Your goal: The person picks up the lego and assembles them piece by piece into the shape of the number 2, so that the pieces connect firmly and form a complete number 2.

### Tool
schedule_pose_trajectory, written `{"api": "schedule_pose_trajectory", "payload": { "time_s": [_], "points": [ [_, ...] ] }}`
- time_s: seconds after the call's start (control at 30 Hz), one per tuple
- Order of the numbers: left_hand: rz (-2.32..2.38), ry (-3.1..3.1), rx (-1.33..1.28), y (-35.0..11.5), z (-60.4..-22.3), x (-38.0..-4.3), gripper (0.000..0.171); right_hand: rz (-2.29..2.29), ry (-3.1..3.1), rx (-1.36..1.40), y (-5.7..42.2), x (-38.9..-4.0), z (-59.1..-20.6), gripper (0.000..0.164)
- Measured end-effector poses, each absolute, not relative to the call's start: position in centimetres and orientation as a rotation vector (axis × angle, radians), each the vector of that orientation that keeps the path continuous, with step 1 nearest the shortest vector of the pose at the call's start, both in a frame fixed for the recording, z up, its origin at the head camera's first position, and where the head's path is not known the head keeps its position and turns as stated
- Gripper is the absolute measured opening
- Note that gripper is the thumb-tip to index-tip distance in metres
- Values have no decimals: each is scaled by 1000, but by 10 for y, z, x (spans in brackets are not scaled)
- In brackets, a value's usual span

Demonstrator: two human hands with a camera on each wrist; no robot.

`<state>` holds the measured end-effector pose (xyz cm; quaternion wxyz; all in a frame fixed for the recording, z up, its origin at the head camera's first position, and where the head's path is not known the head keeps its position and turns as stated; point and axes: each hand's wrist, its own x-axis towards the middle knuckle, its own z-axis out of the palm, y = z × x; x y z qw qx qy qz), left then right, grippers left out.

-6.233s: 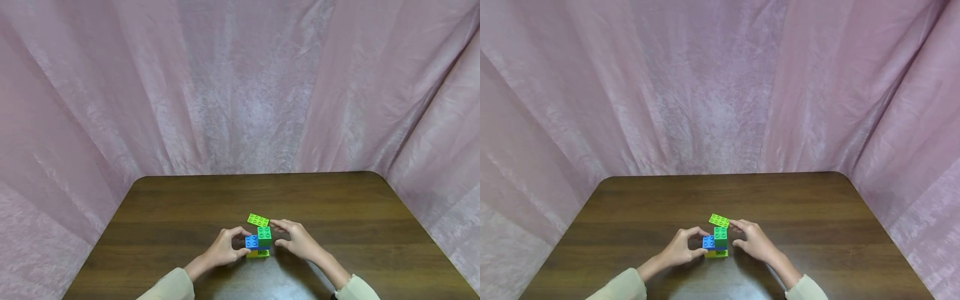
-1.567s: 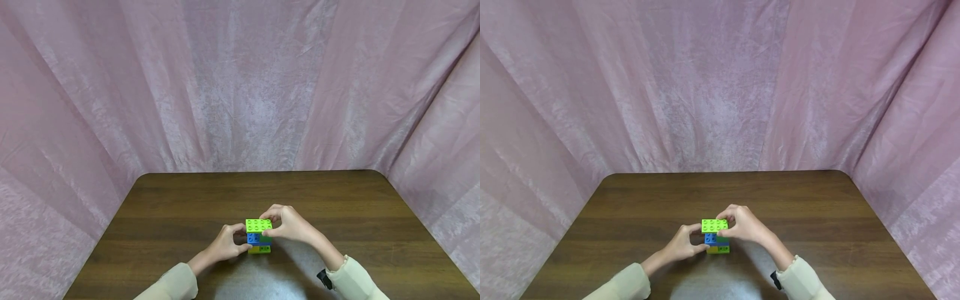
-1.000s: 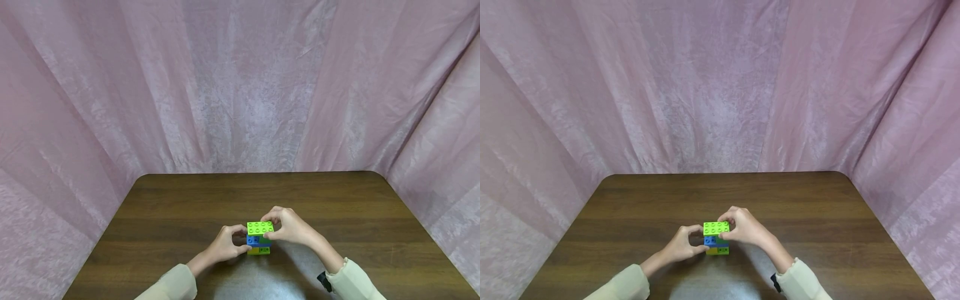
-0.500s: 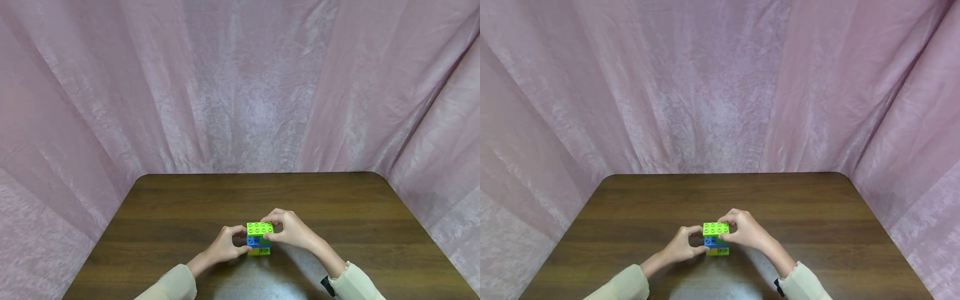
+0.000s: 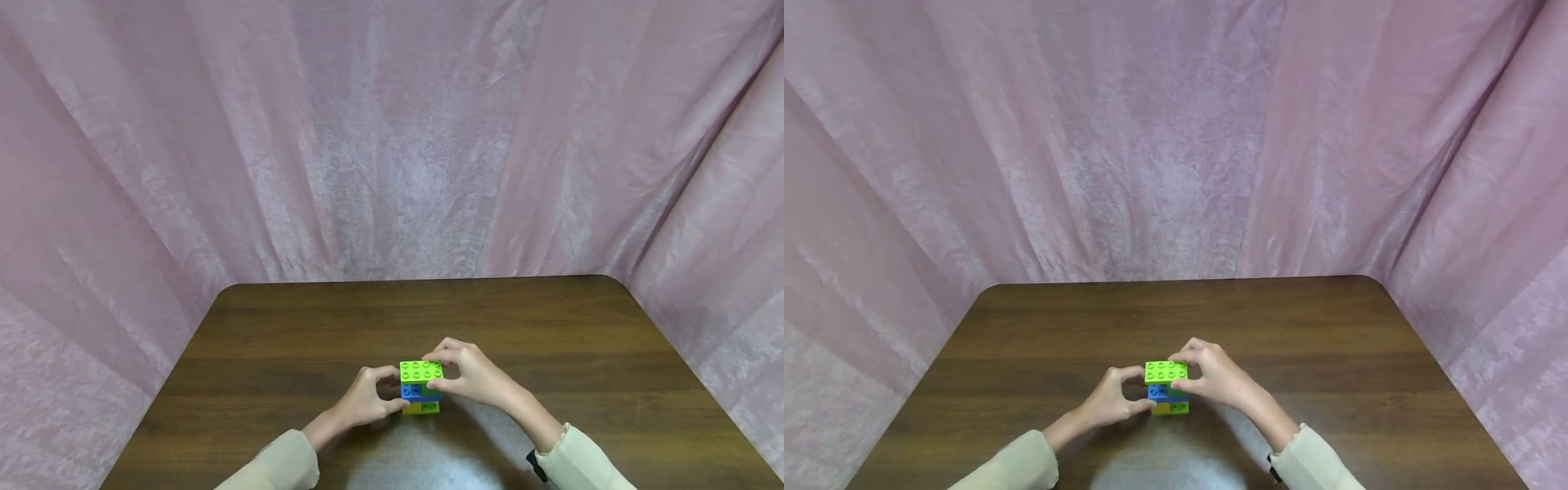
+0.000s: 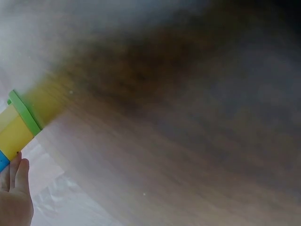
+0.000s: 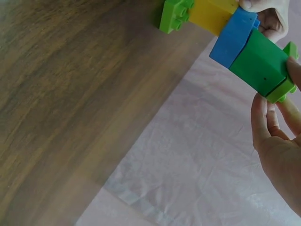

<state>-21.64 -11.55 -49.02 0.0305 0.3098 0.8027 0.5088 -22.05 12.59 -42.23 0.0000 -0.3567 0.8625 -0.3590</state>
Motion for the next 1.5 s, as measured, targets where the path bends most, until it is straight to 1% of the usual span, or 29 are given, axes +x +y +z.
{"api": "schedule_pose_trajectory", "payload": {
  "time_s": [0.23, 0.8, 1.27, 1.5],
  "points": [
    [1579, 2491, 1010, -116, -491, -220, 28, -1121, 2735, -1147, 123, -221, -421, 32],
    [1560, 2478, 974, -117, -493, -217, 26, -1066, 2729, -1156, 123, -219, -422, 32],
    [1566, 2483, 1013, -116, -492, -222, 25, -1153, 2686, -1133, 122, -223, -423, 34],
    [1584, 2483, 1018, -114, -492, -219, 26, -1149, 2715, -1158, 122, -220, -426, 32]
  ]
}}
